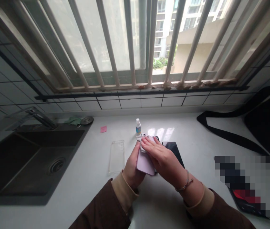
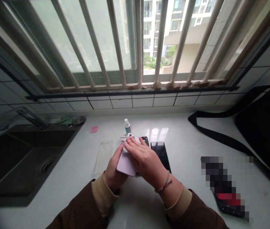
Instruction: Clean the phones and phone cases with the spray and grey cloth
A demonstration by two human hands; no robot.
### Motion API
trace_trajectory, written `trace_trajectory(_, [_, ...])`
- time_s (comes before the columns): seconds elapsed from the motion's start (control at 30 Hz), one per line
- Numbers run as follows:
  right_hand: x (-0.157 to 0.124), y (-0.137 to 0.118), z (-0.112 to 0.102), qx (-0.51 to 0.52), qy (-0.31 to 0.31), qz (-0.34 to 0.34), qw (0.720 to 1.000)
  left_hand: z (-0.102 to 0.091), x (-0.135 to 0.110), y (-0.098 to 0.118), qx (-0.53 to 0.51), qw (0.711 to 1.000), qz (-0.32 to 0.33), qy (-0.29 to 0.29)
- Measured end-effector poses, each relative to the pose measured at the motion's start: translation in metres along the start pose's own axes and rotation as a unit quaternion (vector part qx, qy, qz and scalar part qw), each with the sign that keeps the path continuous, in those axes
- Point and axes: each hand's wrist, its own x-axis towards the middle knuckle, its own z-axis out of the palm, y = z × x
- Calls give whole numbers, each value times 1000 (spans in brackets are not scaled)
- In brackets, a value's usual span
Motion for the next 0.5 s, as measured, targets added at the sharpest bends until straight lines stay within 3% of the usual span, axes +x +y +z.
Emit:
trace_trajectory(0.23, [0, -7, 1, 21, -20, -51, 998, -1, 1, 11, -16, 999, 15, 45])
trace_trajectory(0.37, [-2, -2, 2, -23, 1, -10, 1000, 2, 1, 10, -14, 1000, -3, 25])
trace_trajectory(0.5, [-4, 5, 2, -54, 59, 59, 995, 0, -3, 4, 73, 996, -45, -17])
